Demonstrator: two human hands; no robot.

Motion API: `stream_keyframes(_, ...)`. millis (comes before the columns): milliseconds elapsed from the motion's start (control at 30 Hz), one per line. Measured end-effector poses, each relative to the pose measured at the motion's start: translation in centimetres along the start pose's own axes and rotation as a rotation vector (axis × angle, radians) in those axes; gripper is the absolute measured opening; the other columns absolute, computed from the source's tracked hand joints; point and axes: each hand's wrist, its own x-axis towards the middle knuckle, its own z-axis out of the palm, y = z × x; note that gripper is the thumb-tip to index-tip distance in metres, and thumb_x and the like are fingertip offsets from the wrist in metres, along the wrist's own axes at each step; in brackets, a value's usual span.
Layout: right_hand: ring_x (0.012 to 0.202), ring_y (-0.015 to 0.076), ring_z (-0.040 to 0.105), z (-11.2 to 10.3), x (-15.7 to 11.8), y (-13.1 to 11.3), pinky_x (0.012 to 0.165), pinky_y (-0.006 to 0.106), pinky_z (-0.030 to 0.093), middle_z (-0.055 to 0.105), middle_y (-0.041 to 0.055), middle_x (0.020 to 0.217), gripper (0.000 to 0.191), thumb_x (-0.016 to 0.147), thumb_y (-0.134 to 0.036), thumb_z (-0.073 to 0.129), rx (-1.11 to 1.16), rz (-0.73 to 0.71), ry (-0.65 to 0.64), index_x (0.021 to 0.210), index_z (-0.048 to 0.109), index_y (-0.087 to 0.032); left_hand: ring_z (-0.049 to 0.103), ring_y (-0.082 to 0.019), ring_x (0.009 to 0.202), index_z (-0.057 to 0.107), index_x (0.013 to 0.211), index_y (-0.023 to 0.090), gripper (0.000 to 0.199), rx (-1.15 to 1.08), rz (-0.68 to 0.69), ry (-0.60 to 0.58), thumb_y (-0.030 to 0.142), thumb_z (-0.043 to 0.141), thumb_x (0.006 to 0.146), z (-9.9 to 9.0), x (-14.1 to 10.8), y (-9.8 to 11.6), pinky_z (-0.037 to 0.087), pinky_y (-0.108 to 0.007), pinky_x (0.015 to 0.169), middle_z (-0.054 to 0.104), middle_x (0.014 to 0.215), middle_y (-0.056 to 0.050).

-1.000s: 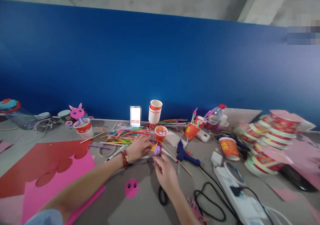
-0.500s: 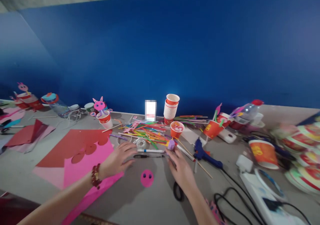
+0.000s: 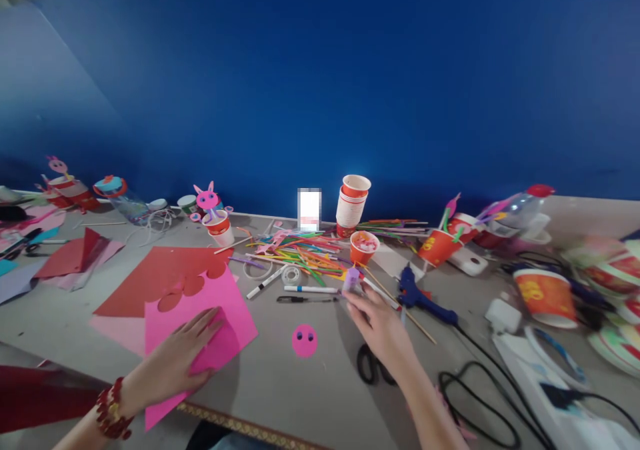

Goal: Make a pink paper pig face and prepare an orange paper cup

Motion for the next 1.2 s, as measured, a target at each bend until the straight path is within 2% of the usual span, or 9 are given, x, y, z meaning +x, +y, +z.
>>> stream_keyframes(100, 0.123, 0.0298, 0.057, -0.8, -0.4, -0.1, 0.095, 0.044, 0.053, 0.064, 0.0110, 0.128, 0.036, 0.093, -0.040, 0.046, -0.058, 0.021, -0.028, 0.120, 0.069, -0.029, 0.031, -0.031, 0.142, 0.046, 0.141, 0.016, 0.072, 0.013, -0.011, -0.007, 0.024, 0.058, 0.071, -0.4, 0.0, 0.9, 0.037, -0.043, 0.112, 0.038, 0.153, -0.015)
stream_keyframes(333, 0.115, 0.0303, 0.062, -2.6, -1.9, -1.1, 0.093, 0.044, 0.054, 0.058, 0.0095, 0.135, 0.039, 0.093, -0.047, 0.045, -0.109, 0.036, 0.040, 0.117, 0.069, -0.028, 0.035, -0.031, 0.141, 0.046, 0.140, 0.018, 0.072, -0.002, -0.041, -0.023, 0.020, 0.057, 0.068, -0.6, 0.0, 1.8, 0.042, -0.042, 0.108, 0.043, 0.150, -0.014)
stream_keyframes(500, 0.116, 0.0273, 0.062, -3.1, -3.1, -2.5, 0.090, 0.039, 0.056, 0.055, 0.0053, 0.140, 0.036, 0.094, -0.046, 0.045, -0.058, 0.038, -0.031, 0.118, 0.068, -0.031, 0.035, -0.032, 0.140, 0.044, 0.142, 0.012, 0.078, 0.013, -0.021, -0.064, 0.014, 0.053, 0.065, -0.7, 0.1, 1.9, 0.045, -0.042, 0.106, 0.041, 0.150, -0.017)
stream_keyframes(700, 0.112, 0.0281, 0.064, -3.2, -4.5, -5.3, 0.094, 0.041, 0.053, 0.067, 0.0077, 0.124, 0.032, 0.093, -0.041, 0.049, 0.069, 0.055, -0.114, 0.115, 0.070, -0.029, 0.049, -0.027, 0.132, 0.045, 0.142, 0.024, 0.072, -0.090, 0.062, -0.023, 0.016, 0.052, 0.071, -1.2, -0.5, 0.4, 0.046, -0.038, 0.106, 0.049, 0.146, -0.007)
stream_keyframes(833, 0.112, 0.0258, 0.064, -1.0, -5.2, -10.5, 0.097, 0.036, 0.051, 0.069, 0.0057, 0.122, 0.032, 0.093, -0.034, 0.053, 0.304, 0.007, -0.319, 0.122, 0.066, -0.028, 0.050, -0.026, 0.131, 0.045, 0.142, 0.027, 0.069, -0.113, 0.085, -0.009, 0.016, 0.051, 0.074, -1.1, -0.9, -0.4, 0.044, -0.039, 0.108, 0.051, 0.145, -0.004)
stream_keyframes(933, 0.103, 0.0242, 0.068, 1.9, -4.9, -14.6, 0.093, 0.033, 0.052, 0.066, 0.0056, 0.126, 0.053, 0.084, -0.028, 0.066, 0.496, -0.046, -0.515, 0.135, 0.054, -0.027, 0.049, -0.025, 0.132, 0.044, 0.142, 0.027, 0.071, -0.123, 0.084, -0.022, 0.013, 0.050, 0.073, -1.3, -1.0, -0.4, 0.043, -0.039, 0.109, 0.050, 0.146, -0.003)
stream_keyframes(1000, 0.095, 0.0245, 0.070, 3.9, -4.4, -16.7, 0.089, 0.033, 0.054, 0.069, 0.0076, 0.119, 0.062, 0.081, -0.031, 0.069, 0.554, -0.054, -0.592, 0.140, 0.049, -0.023, 0.048, -0.024, 0.133, 0.043, 0.143, 0.026, 0.072, -0.119, 0.088, -0.036, 0.012, 0.050, 0.072, -1.5, -1.1, -0.4, 0.042, -0.038, 0.110, 0.048, 0.147, -0.003)
stream_keyframes(1100, 0.125, 0.0283, 0.054, 6.0, -3.4, -18.9, 0.104, 0.036, 0.044, 0.051, 0.0109, 0.143, 0.071, 0.081, -0.037, 0.069, 0.604, -0.137, -0.545, 0.144, 0.042, -0.020, 0.049, -0.025, 0.132, 0.044, 0.142, 0.025, 0.071, -0.119, 0.106, -0.026, 0.014, 0.052, 0.073, -1.4, -1.3, -0.3, 0.043, -0.037, 0.109, 0.049, 0.146, -0.004)
stream_keyframes(1200, 0.138, 0.0274, 0.039, 7.0, -2.8, -20.2, 0.112, 0.038, 0.035, 0.036, 0.0104, 0.154, 0.078, 0.083, -0.041, 0.066, 0.626, -0.205, -0.508, 0.150, 0.031, -0.020, 0.054, -0.027, 0.128, 0.047, 0.140, 0.026, 0.062, -0.125, 0.116, 0.071, 0.025, 0.058, 0.079, -0.9, -1.5, -0.4, 0.047, -0.036, 0.105, 0.053, 0.142, -0.005)
